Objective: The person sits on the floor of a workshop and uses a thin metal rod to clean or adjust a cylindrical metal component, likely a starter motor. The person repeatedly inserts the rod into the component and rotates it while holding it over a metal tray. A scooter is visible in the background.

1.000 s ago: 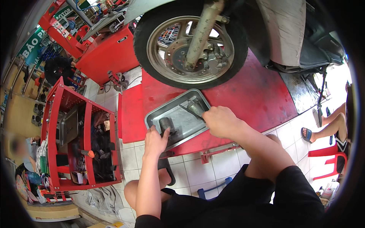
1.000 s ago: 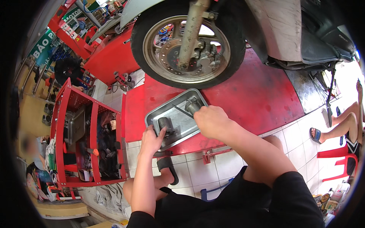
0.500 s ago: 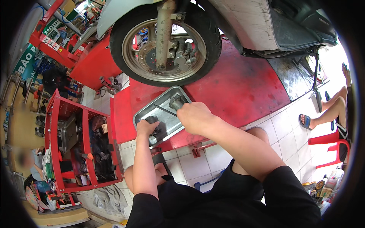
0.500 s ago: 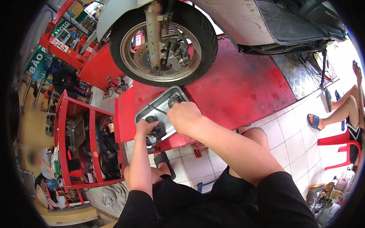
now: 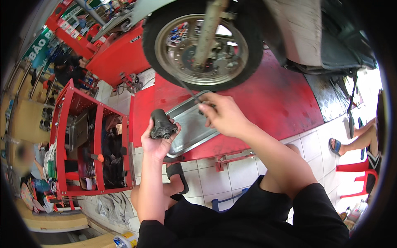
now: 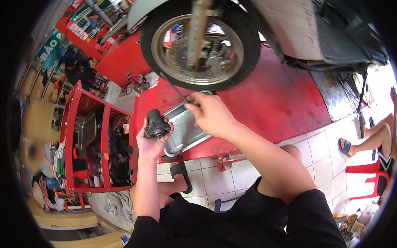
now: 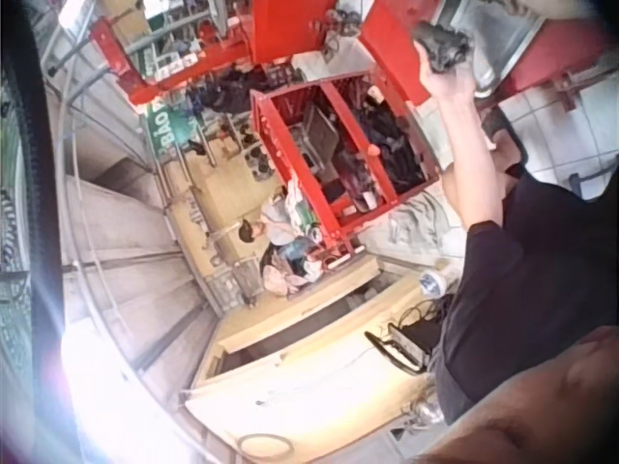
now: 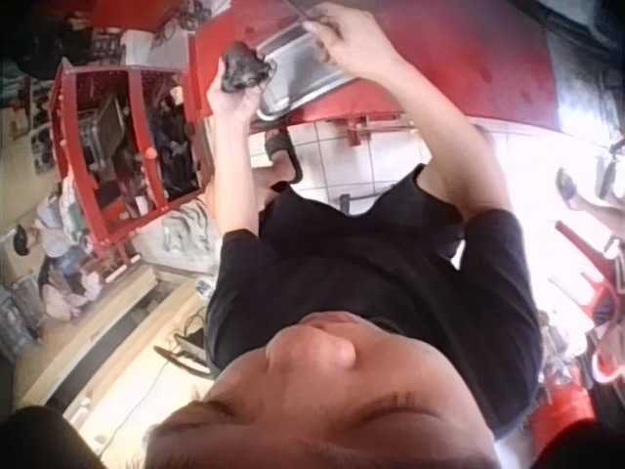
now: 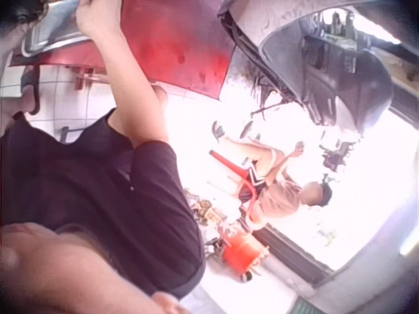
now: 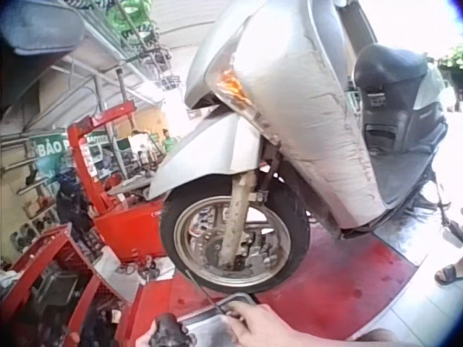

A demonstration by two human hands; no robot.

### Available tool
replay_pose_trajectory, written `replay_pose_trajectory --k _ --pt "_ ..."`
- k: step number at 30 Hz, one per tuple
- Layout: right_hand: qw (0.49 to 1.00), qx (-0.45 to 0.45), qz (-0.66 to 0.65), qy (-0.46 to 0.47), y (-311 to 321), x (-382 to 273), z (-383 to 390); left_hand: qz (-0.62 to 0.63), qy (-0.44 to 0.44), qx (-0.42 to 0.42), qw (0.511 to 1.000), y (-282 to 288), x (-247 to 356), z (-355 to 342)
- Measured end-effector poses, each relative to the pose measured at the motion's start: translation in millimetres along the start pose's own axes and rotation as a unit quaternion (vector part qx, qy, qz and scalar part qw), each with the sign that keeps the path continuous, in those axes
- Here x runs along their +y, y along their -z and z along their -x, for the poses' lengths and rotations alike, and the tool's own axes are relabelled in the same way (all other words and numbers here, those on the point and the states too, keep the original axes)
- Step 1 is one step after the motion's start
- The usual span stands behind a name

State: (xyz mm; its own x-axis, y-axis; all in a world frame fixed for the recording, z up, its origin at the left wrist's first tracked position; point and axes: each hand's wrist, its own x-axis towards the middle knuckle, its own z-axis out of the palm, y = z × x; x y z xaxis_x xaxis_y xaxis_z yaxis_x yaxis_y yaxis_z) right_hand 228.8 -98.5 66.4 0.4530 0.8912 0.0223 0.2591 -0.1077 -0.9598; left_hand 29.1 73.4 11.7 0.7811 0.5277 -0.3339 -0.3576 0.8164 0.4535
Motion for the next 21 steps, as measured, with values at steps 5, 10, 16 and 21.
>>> replay_pose_trajectory --k 5,10,16,21 --pt "0.976 -0.137 -0.151 -0.077 -14.6 27.1 -6.9 0.123 -0.049 0.005 0.991 -5.2 18.8 26.9" --pt "0.989 -0.126 -0.057 -0.058 -48.7 32.3 -0.2 0.027 -0.139 0.014 0.990 2.5 25.3 31.7" --pt "0.991 -0.118 -0.049 -0.029 -69.6 28.2 10.0 -0.150 -0.249 0.015 0.957 -6.3 10.5 39.6" --pt "0.989 -0.141 -0.030 -0.020 -71.6 23.2 11.1 -0.174 -0.189 -0.046 0.965 -6.0 0.4 58.3"
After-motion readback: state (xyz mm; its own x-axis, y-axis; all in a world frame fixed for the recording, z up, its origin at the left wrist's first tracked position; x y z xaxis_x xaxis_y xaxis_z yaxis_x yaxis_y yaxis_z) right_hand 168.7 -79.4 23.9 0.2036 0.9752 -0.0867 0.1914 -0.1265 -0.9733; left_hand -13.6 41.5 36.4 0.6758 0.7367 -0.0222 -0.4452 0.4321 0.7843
